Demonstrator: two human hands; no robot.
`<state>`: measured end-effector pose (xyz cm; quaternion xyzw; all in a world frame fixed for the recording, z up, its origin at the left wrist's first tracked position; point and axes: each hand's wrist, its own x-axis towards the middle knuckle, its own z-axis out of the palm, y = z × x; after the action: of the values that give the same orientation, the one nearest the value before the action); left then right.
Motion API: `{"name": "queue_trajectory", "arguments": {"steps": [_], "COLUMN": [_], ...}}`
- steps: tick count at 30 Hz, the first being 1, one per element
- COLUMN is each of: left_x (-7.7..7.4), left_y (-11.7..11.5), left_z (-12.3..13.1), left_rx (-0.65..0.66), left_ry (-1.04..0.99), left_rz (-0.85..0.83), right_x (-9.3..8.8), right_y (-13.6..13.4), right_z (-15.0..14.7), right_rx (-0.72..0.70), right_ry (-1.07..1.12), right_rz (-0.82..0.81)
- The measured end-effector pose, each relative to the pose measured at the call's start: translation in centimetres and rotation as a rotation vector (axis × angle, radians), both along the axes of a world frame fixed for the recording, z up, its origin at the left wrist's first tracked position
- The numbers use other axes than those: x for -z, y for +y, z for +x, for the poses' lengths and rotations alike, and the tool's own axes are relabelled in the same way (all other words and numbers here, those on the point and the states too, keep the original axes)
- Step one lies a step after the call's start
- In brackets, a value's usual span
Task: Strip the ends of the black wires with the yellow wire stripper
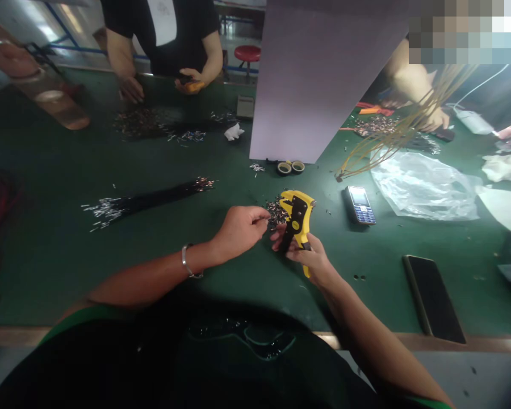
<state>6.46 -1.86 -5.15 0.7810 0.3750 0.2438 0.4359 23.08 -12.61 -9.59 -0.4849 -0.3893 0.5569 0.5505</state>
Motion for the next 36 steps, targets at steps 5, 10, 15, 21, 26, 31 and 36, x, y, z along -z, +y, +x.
{"name": "queue_trajectory", "arguments": {"steps": [5,10,15,21,26,31,36], "left_x": [-0.1,-0.4,-0.6,-1.0,-1.1,-0.9,-0.8], "left_y": [-0.5,-1.0,-1.1,-1.3,-1.4,-1.1,-0.7], "left_z": [0.3,0.5,0.5,0.4,0.2,-0.5,-0.8], "left_rx": [0.041,0.079,0.099,0.115,0.155,0.178,0.179], "left_ry": [0.04,0.04,0.049,0.049,0.032,0.018,-0.022], "left_rz": [0.071,0.059,0.057,0.033,0.036,0.043,-0.037], "right_x": [-0.2,0.0,0.3,-0.1,-0.6,-0.8,-0.2], "right_y": [-0.1,-0.1,-0.2,-0.2,-0.1,-0.4,-0.8], "right_z": [-0.1,0.0,0.1,-0.3,-1.1,-2.1,-2.3], "right_rx": [0.006,0.027,0.032,0.076,0.083,0.093,0.196], "right_ry": [0.001,-0.035,-0.098,-0.165,-0.266,-0.443,-0.796], "right_rz": [-0.018,-0.042,-0.043,-0.017,0.037,0.114,0.302]}}
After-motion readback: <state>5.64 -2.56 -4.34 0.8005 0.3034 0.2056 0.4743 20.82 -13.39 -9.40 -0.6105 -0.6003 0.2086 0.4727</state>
